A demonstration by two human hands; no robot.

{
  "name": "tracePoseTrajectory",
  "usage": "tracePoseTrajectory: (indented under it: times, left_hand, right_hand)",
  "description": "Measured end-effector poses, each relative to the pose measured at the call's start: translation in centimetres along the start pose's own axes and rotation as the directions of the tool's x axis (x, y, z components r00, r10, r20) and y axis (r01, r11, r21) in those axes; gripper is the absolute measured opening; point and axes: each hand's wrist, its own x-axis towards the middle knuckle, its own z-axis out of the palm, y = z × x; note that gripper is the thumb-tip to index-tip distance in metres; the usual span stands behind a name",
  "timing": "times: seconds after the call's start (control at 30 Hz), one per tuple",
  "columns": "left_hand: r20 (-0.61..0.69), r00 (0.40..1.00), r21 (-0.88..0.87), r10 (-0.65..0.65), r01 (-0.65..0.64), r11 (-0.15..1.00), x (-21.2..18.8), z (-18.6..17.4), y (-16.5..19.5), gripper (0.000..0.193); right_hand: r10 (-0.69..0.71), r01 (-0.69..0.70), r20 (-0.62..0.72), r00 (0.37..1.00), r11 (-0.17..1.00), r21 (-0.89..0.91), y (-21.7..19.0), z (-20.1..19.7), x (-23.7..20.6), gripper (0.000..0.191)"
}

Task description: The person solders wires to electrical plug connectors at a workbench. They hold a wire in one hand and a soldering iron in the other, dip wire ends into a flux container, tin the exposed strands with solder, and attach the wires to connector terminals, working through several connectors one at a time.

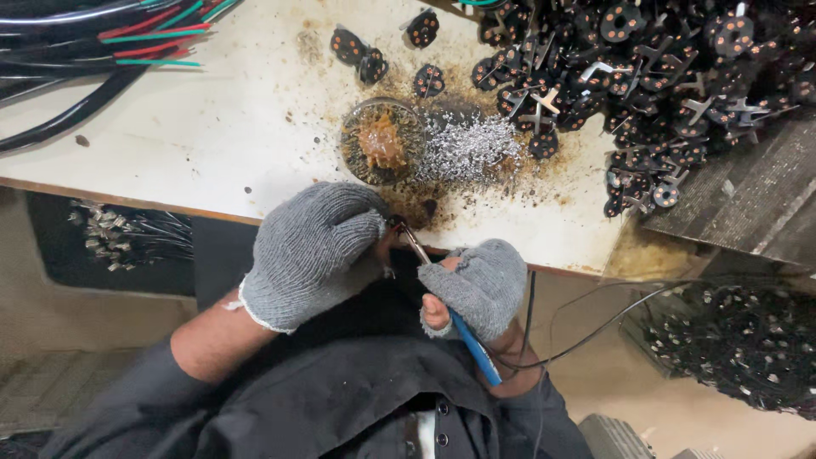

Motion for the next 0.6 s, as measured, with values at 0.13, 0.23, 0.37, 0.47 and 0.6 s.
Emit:
tracePoseTrajectory:
  times: [0.13,0.23,0.37,0.47,0.6]
  left_hand:
    - [0.038,0.999,-0.007,-0.007,0.007,1.0,0.09,0.03,-0.6,0.025]
    - [0.052,0.999,0.039,-0.013,0.011,0.999,0.15,0.18,-0.69,0.023]
    - [0.024,1.0,0.02,0.002,-0.002,1.0,0.21,0.31,-0.56,0.02]
    - [0.024,1.0,0.024,-0.003,0.003,1.0,0.11,0.2,-0.56,0.023]
    - [0.037,0.999,-0.015,0.006,-0.005,1.0,-0.04,0.1,-0.77,0.03]
  right_hand:
    - [-0.014,0.014,0.053,0.999,1.0,0.01,0.41,0.13,0.05,0.033]
    - [-0.015,0.014,0.05,0.999,1.0,0.016,0.73,0.13,0.14,0.034]
    - [-0.046,0.047,0.094,0.995,0.999,-0.007,0.78,0.05,0.44,0.033]
    - [-0.027,0.027,-0.015,1.0,0.999,-0.045,0.32,0.26,0.69,0.022]
    - [0.066,-0.066,-0.075,0.995,0.998,0.008,-0.11,0.54,0.89,0.014]
